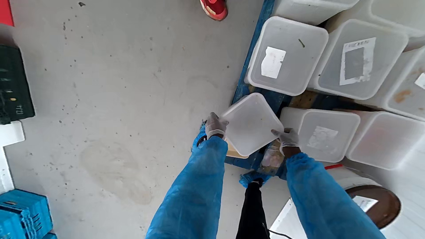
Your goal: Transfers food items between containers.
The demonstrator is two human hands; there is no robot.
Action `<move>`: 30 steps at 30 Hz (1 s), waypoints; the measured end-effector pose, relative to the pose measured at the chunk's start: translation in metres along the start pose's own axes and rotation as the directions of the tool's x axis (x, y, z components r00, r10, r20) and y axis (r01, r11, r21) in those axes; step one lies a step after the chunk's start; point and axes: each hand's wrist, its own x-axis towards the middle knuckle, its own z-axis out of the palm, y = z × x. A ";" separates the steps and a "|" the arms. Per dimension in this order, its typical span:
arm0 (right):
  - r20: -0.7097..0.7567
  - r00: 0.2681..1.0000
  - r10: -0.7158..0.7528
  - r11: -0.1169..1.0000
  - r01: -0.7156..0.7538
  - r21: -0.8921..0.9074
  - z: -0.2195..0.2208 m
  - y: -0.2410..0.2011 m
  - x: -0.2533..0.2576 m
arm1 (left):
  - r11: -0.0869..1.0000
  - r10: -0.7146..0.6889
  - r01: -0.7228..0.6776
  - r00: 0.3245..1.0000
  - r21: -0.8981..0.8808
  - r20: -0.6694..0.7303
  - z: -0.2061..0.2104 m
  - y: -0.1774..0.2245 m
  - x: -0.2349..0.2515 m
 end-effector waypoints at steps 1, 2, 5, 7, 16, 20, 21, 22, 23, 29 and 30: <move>-0.014 1.000 0.011 1.000 -0.011 -0.005 -0.001 -0.003 -0.001 | 1.000 -0.005 0.005 1.000 -0.020 -0.006 0.002 -0.002 0.000; -0.025 1.000 0.014 1.000 -0.014 -0.009 -0.002 -0.006 0.000 | 0.999 -0.012 0.012 1.000 -0.035 -0.005 0.004 -0.003 0.000; -0.082 0.997 0.004 0.995 -0.011 -0.095 -0.008 -0.022 0.000 | 0.996 -0.029 0.028 1.000 -0.088 -0.007 0.013 -0.006 -0.007; -0.115 0.993 -0.030 0.988 0.012 -0.153 -0.013 -0.030 -0.002 | 0.993 -0.031 0.028 0.999 -0.111 -0.023 0.023 -0.007 -0.017; -0.066 0.929 -0.365 0.931 0.362 -0.051 -0.053 -0.056 -0.067 | 0.992 -0.058 0.064 0.997 -0.104 0.059 0.031 -0.009 -0.041; -0.079 0.882 -0.465 0.867 0.472 0.162 -0.050 -0.033 -0.110 | 0.990 0.023 -0.011 0.996 -0.139 0.089 0.038 -0.027 -0.036; -0.077 0.890 -0.449 0.870 0.455 0.189 -0.050 -0.026 -0.115 | 0.986 0.035 -0.020 0.996 -0.163 0.087 0.043 -0.032 -0.036; -0.078 0.899 -0.431 0.876 0.437 0.204 -0.050 -0.017 -0.116 | 0.982 0.041 -0.024 0.996 -0.186 0.084 0.046 -0.035 -0.036; -0.066 0.908 -0.413 0.884 0.418 0.210 -0.050 -0.008 -0.117 | 0.977 0.040 -0.023 0.996 -0.210 0.079 0.050 -0.039 -0.035; -0.161 0.875 -0.457 0.840 0.484 0.247 -0.018 0.027 -0.120 | 0.938 0.047 -0.030 0.998 -0.344 0.042 0.080 -0.067 -0.005; -0.171 0.868 -0.467 0.830 0.497 0.255 -0.016 0.030 -0.118 | 0.949 0.040 -0.027 0.999 -0.313 0.036 0.079 -0.066 -0.004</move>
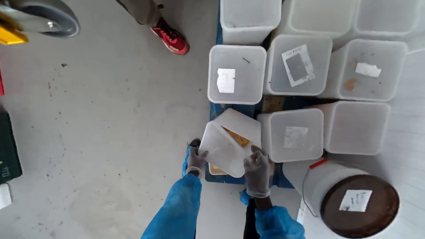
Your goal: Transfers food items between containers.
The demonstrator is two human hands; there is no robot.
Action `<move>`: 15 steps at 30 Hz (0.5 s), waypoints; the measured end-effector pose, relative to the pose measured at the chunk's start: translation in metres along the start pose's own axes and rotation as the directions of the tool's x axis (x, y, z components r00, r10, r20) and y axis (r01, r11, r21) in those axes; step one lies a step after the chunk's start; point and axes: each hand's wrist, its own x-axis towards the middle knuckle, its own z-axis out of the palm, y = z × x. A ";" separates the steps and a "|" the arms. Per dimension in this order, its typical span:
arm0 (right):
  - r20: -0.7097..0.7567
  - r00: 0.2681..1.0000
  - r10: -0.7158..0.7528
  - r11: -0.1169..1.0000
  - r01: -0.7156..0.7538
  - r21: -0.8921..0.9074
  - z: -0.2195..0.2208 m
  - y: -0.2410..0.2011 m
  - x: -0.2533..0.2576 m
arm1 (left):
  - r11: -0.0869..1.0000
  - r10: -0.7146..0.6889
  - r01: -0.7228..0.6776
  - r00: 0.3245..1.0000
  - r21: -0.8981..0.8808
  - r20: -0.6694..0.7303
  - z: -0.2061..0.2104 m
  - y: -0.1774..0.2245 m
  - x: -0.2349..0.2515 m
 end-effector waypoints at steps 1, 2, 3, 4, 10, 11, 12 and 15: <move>-0.008 1.000 -0.006 1.000 0.006 0.012 -0.001 0.004 0.000 | 0.999 0.003 -0.002 1.000 0.034 -0.014 0.000 0.002 -0.002; -0.014 1.000 -0.002 1.000 0.003 0.013 -0.002 0.007 0.001 | 0.999 0.015 -0.013 0.999 0.051 -0.039 0.002 0.007 -0.007; -0.011 1.000 0.014 1.000 -0.014 0.010 -0.003 0.008 0.002 | 0.998 0.033 -0.028 0.996 0.061 -0.084 0.004 0.013 -0.012; -0.010 1.000 0.024 1.000 -0.024 0.007 -0.004 0.008 0.003 | 0.995 0.059 -0.047 0.987 0.085 -0.152 0.007 0.022 -0.020; -0.013 1.000 -0.015 0.995 0.016 0.099 -0.005 -0.002 -0.013 | 0.918 0.337 -0.316 0.940 0.241 -0.050 0.029 0.127 -0.122; -0.004 1.000 -0.011 0.995 0.012 0.098 -0.004 0.000 -0.017 | 0.937 0.262 -0.257 0.965 0.237 0.011 0.037 0.138 -0.126; 0.018 1.000 -0.007 0.995 0.005 0.098 -0.005 0.004 -0.020 | 0.948 0.203 -0.206 0.979 0.242 0.036 0.043 0.144 -0.123; 0.147 0.988 -0.044 0.986 0.019 0.163 -0.022 0.018 -0.016 | 0.969 0.140 -0.138 0.990 0.204 0.004 0.047 0.147 -0.118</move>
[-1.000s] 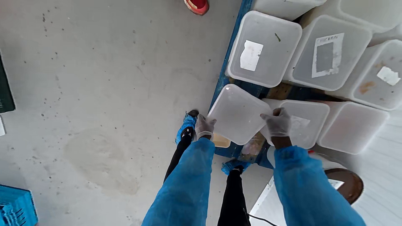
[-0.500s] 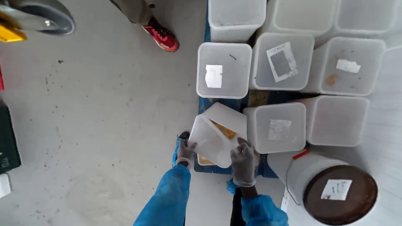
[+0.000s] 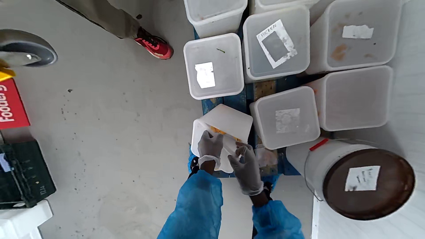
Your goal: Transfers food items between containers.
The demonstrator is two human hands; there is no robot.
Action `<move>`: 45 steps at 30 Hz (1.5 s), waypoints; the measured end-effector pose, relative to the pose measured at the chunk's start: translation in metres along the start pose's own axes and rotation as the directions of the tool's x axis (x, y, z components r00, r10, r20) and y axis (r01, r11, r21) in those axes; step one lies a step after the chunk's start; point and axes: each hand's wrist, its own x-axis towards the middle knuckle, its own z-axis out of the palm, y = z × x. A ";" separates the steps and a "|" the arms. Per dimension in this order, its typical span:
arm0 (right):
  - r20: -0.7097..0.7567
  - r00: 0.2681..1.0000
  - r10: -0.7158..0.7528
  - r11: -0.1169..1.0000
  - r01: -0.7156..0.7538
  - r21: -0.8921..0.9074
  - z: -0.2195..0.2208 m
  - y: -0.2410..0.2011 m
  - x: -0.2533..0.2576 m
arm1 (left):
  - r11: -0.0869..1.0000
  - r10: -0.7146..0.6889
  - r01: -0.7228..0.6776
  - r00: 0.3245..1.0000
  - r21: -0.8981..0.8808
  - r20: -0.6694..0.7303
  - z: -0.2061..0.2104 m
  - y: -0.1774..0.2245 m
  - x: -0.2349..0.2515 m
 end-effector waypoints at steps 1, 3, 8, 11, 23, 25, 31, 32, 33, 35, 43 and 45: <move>0.029 1.000 -0.011 1.000 0.011 -0.001 -0.011 0.003 0.001 | 1.000 -0.009 0.009 1.000 0.003 -0.015 0.000 0.000 0.002; -0.015 0.999 -0.032 0.999 0.032 -0.030 -0.029 0.011 0.007 | 0.999 -0.035 0.034 0.999 -0.019 -0.026 0.000 0.001 0.002; 0.050 0.982 0.180 0.955 -0.162 -0.250 -0.032 -0.003 0.039 | 0.997 -0.040 0.043 0.998 -0.065 0.043 0.006 0.004 -0.005; 0.053 0.998 0.022 0.884 0.005 -0.467 -0.025 0.020 0.060 | 0.998 -0.048 0.054 0.987 -0.037 0.155 -0.002 0.017 -0.015; 0.153 0.977 0.147 0.752 -0.010 -0.660 0.000 0.016 0.127 | 0.981 0.073 -0.010 0.945 -0.195 0.319 -0.059 -0.001 -0.003; 0.194 0.968 0.157 0.743 0.014 -0.669 0.012 0.013 0.132 | 0.979 0.029 0.036 0.950 -0.202 0.311 -0.065 0.003 0.013; 0.146 0.989 0.029 0.863 0.049 -0.503 0.010 -0.001 0.111 | 0.954 0.007 0.107 0.927 -0.282 0.374 -0.067 0.025 0.038; 0.104 0.994 -0.031 0.890 0.075 -0.450 0.009 -0.004 0.098 | 0.951 0.024 0.100 0.918 -0.292 0.395 -0.065 0.026 0.040; 0.062 0.994 -0.094 0.911 0.111 -0.396 0.009 -0.008 0.085 | 0.949 0.043 0.093 0.908 -0.302 0.416 -0.064 0.026 0.042; 0.061 0.984 -0.168 0.936 0.179 -0.304 0.018 -0.010 0.067 | 0.947 0.061 0.088 0.896 -0.310 0.440 -0.061 0.027 0.048; 0.467 0.855 0.224 0.845 0.069 -0.530 0.138 0.057 0.185 | 0.948 0.135 0.045 0.840 -0.316 0.525 -0.059 0.016 0.052; 0.439 0.848 0.296 0.793 0.039 -0.608 0.165 0.057 0.199 | 0.946 0.152 0.034 0.832 -0.324 0.534 -0.058 0.013 0.053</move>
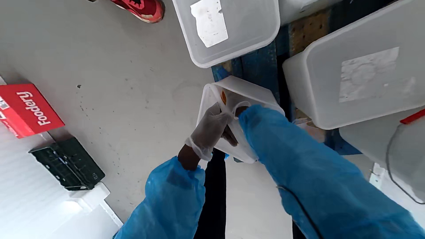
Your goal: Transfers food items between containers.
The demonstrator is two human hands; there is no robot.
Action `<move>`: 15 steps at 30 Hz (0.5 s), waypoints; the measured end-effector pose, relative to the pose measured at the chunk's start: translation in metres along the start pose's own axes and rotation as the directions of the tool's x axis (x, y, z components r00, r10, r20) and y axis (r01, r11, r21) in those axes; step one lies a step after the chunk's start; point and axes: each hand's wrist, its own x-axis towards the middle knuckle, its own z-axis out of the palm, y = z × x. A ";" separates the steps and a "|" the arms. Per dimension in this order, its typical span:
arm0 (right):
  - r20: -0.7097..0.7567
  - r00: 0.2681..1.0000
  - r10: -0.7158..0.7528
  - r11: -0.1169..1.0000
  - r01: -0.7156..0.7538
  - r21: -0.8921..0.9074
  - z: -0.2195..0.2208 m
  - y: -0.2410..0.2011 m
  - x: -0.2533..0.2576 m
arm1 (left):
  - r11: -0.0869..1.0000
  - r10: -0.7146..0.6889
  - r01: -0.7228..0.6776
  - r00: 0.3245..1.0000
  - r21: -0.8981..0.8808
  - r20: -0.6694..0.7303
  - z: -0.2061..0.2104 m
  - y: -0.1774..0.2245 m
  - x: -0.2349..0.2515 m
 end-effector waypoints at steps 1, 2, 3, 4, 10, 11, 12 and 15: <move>-0.024 0.999 0.028 0.999 -0.029 -0.014 0.006 -0.002 0.011 | 1.000 0.013 -0.013 1.000 -0.009 0.000 -0.001 -0.001 0.001; -0.051 0.998 0.034 0.998 -0.036 -0.047 0.012 0.000 0.023 | 0.999 0.034 -0.034 0.999 -0.024 -0.006 -0.004 -0.001 0.002; -0.058 0.998 0.020 0.997 -0.025 -0.078 0.014 0.003 0.034 | 0.998 0.053 -0.054 0.998 -0.042 -0.023 -0.008 -0.001 0.003; -0.053 0.999 0.001 0.996 -0.006 -0.093 0.014 0.006 0.042 | 0.996 0.069 -0.071 0.997 -0.052 -0.038 -0.010 -0.001 0.004; -0.020 0.999 0.038 0.998 -0.037 0.041 0.015 0.007 0.029 | 0.991 0.134 -0.132 0.990 -0.023 0.053 -0.008 -0.010 -0.009; -0.043 0.998 0.048 0.998 -0.047 0.039 0.022 0.009 0.031 | 0.991 0.133 -0.131 0.990 -0.032 0.055 -0.007 -0.012 -0.009; -0.060 0.996 0.061 0.998 -0.059 0.035 0.027 0.009 0.033 | 0.991 0.128 -0.126 0.991 -0.040 0.047 -0.007 -0.012 -0.009; -0.007 0.992 0.128 0.992 -0.127 0.021 0.009 -0.005 0.024 | 0.991 0.128 -0.124 0.990 -0.058 0.055 -0.009 -0.014 -0.008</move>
